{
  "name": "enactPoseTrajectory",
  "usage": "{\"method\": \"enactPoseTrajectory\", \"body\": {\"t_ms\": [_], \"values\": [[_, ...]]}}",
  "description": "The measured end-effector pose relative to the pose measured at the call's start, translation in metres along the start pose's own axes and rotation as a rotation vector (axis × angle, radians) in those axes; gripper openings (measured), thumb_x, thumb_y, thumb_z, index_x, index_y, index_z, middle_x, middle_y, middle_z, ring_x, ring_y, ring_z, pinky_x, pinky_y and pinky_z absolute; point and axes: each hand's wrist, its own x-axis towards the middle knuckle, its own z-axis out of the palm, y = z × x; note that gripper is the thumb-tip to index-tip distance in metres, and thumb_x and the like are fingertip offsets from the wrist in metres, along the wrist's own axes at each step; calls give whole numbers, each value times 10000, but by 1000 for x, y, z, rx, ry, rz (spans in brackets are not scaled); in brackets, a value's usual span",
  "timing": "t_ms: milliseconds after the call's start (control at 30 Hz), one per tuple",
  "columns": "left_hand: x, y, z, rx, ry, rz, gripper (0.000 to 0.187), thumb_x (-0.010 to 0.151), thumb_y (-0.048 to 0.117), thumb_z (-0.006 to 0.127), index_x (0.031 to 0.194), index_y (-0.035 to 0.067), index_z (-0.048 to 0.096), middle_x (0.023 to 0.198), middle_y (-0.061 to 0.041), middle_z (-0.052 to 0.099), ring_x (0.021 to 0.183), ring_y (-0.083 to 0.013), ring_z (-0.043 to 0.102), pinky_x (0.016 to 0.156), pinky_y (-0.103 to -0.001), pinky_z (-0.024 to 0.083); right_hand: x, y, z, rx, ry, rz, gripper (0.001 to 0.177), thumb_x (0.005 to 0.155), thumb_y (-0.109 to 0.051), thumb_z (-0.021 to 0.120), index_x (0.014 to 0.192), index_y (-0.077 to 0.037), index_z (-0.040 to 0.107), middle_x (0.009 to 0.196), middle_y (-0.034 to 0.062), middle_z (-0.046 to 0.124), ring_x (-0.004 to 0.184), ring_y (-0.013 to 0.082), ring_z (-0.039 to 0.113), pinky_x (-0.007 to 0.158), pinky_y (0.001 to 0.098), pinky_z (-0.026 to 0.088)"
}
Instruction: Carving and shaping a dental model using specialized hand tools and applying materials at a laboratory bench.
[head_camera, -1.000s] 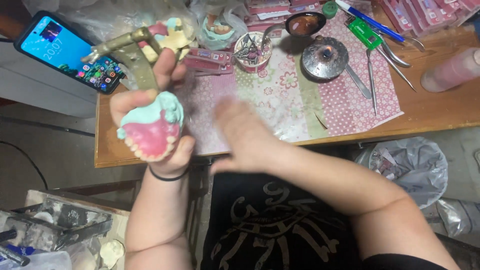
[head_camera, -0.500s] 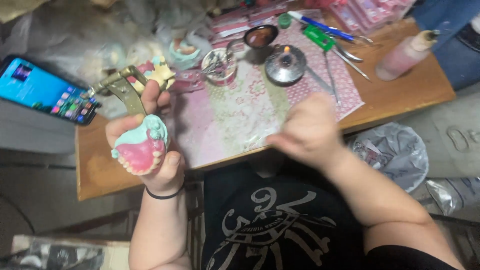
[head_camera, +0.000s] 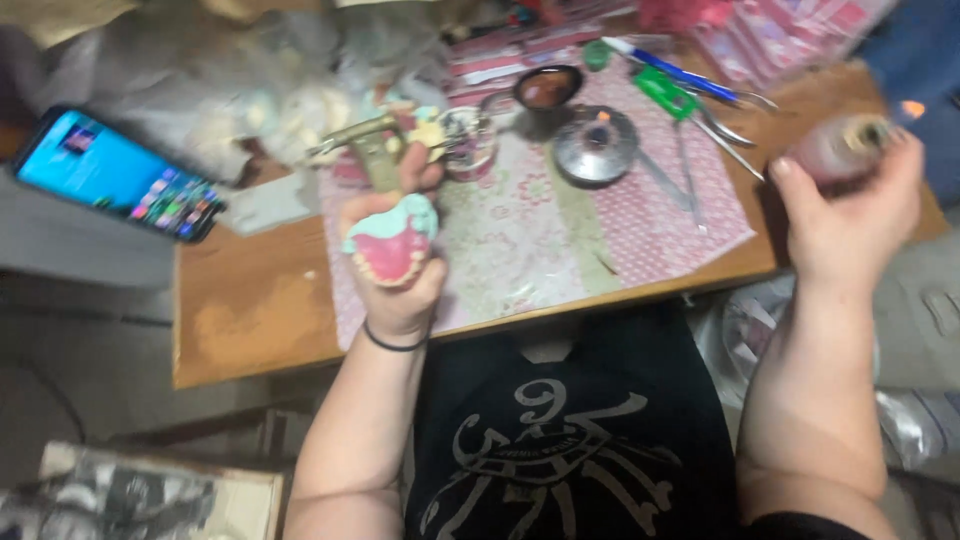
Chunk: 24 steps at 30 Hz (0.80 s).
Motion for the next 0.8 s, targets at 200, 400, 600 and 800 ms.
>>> {"method": "enactPoseTrajectory", "body": {"t_ms": [200, 400, 600, 800], "values": [[-1, 1, -5, -70, -13, 28, 498, 911, 131, 794, 1319, 192, 515, 1608, -288, 425, 1523, -370, 462, 1351, -517, 324, -33, -121, 32, 530, -243, 83, 640, 882, -208, 867, 1359, 15, 504, 1248, 183, 626, 1140, 288, 644, 1044, 403, 541], [-1, 2, -6, -94, -28, 24, 487, 914, 138, 781, 1312, 181, 504, 1608, -331, 391, 1579, -408, 378, 1360, -536, 303, -34, -186, 64, 531, -444, -377, 754, 777, -446, 867, 1298, 29, 602, 1207, 193, 717, 1059, 305, 721, 981, 404, 580], [-1, 7, -5, -99, -11, -11, 482, 915, 199, 793, 1291, 177, 492, 1594, -358, 386, 1569, -421, 380, 1341, -522, 316, -28, -212, 71, 493, -506, -457, 731, 819, -507, 817, 1266, 39, 628, 1168, 175, 738, 968, 321, 723, 896, 418, 549], [-1, 9, -6, -109, -12, -33, 481, 920, 217, 792, 1291, 189, 487, 1602, -357, 377, 1558, -425, 391, 1336, -518, 311, -26, -212, 72, 473, -544, -466, 700, 843, -497, 799, 1271, 28, 624, 1240, 178, 735, 1024, 337, 734, 927, 430, 554]]}}
